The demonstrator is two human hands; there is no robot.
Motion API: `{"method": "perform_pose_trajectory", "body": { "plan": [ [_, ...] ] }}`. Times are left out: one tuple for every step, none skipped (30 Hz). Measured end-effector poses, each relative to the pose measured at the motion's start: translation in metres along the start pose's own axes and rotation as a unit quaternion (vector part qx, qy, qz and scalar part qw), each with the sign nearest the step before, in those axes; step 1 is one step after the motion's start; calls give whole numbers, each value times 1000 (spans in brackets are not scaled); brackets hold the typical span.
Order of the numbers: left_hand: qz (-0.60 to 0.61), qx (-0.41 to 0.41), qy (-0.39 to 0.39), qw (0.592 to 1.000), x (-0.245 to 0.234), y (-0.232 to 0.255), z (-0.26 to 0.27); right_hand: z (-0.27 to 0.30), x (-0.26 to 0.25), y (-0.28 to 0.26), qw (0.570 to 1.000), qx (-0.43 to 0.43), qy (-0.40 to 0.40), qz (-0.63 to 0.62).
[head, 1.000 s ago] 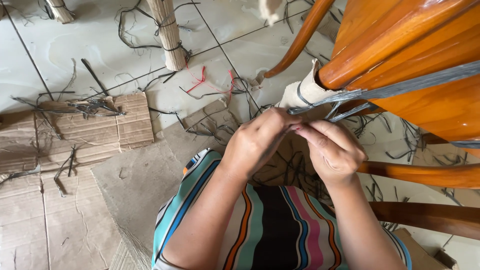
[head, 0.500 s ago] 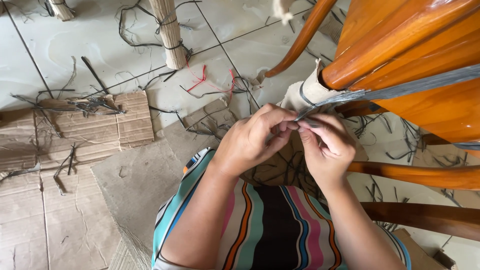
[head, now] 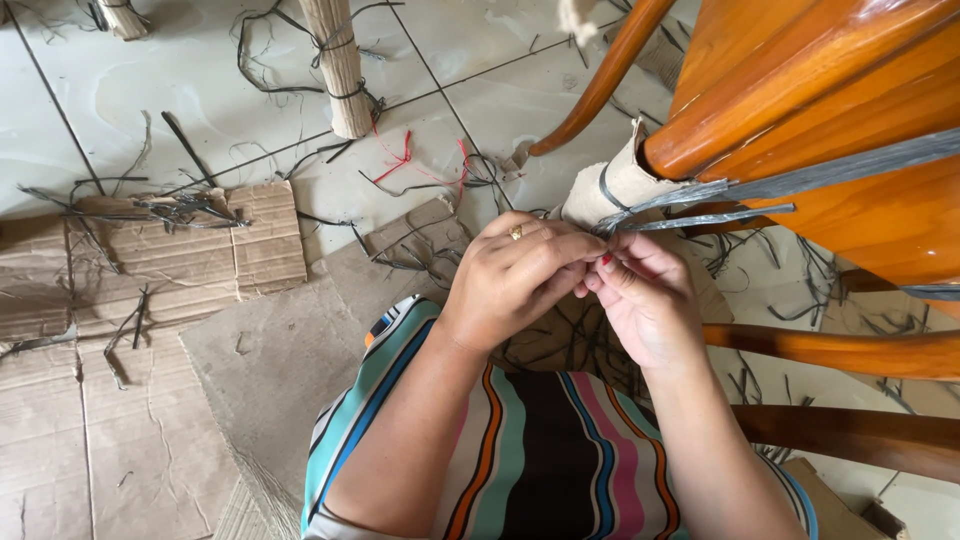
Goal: Wrapping the legs of a wooden chair with protective paper and securing them with plastic ties.
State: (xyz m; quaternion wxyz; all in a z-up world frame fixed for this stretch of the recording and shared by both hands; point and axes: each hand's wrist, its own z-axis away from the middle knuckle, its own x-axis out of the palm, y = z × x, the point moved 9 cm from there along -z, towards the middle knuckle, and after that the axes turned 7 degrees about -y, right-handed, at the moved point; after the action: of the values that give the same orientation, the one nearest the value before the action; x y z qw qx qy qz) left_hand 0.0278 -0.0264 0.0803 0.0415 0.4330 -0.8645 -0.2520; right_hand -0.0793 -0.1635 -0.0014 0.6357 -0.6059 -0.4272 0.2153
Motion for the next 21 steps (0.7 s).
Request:
{"method": "perform_pose_trajectory", "body": {
  "plan": [
    [2, 5, 2, 1000, -1, 1, 0, 2, 2, 2, 1000, 12, 2, -24],
    [2, 6, 2, 1000, -1, 1, 0, 0, 2, 0, 1000, 12, 2, -23],
    [7, 3, 3, 1000, -2, 0, 0, -1, 4, -1, 999, 18, 0, -31],
    [13, 1, 3, 1000, -2, -1, 0, -2, 5, -2, 999, 24, -2, -38],
    [13, 1, 4, 1000, -4, 0, -1, -2, 5, -2, 999, 24, -2, -38],
    [20, -5, -5, 1000, -4, -1, -3, -2, 5, -2, 999, 27, -7, -40],
    [27, -11, -13, 1000, -4, -1, -4, -2, 6, -3, 999, 30, -13, -42],
    [27, -10, -13, 1000, -5, -1, -5, -2, 6, -4, 999, 29, -13, -41],
    [4, -1, -17, 1000, -5, 1, -6, -2, 5, -3, 998, 35, -7, -44],
    [-18, 8, -20, 1000, -5, 2, -6, -2, 4, -3, 998, 41, -1, -47],
    [-17, 9, -20, 1000, -4, 2, -6, -3, 5, -5, 998, 40, 0, -46],
    [-27, 12, -19, 999, -4, 3, -4, -3, 6, -6, 998, 40, -2, -45],
    [-37, 15, -18, 999, -4, 3, -3, -3, 7, -7, 998, 40, -3, -45],
    [-37, 15, -18, 999, -6, 4, -5, -3, 7, -9, 998, 40, -3, -44],
    [-65, 24, -13, 998, -8, 7, -7, -4, 8, -10, 998, 40, -5, -42],
    [-93, 33, -7, 995, -10, 10, -9, -4, 9, -12, 998, 39, -8, -41],
    [-93, 33, -7, 995, -11, 8, -8, -4, 6, -11, 998, 39, -8, -40],
    [-95, 35, -9, 995, -11, 7, -7, -4, 6, -10, 998, 36, -21, -36],
    [-97, 37, -11, 995, -12, 5, -6, -4, 7, -10, 998, 33, -34, -32],
    [-97, 36, -11, 995, -12, 6, -8, -4, 4, -8, 998, 34, -34, -31],
    [-106, 47, -7, 993, -13, 8, -9, -5, 2, -6, 998, 35, -33, -31]
  ]
}}
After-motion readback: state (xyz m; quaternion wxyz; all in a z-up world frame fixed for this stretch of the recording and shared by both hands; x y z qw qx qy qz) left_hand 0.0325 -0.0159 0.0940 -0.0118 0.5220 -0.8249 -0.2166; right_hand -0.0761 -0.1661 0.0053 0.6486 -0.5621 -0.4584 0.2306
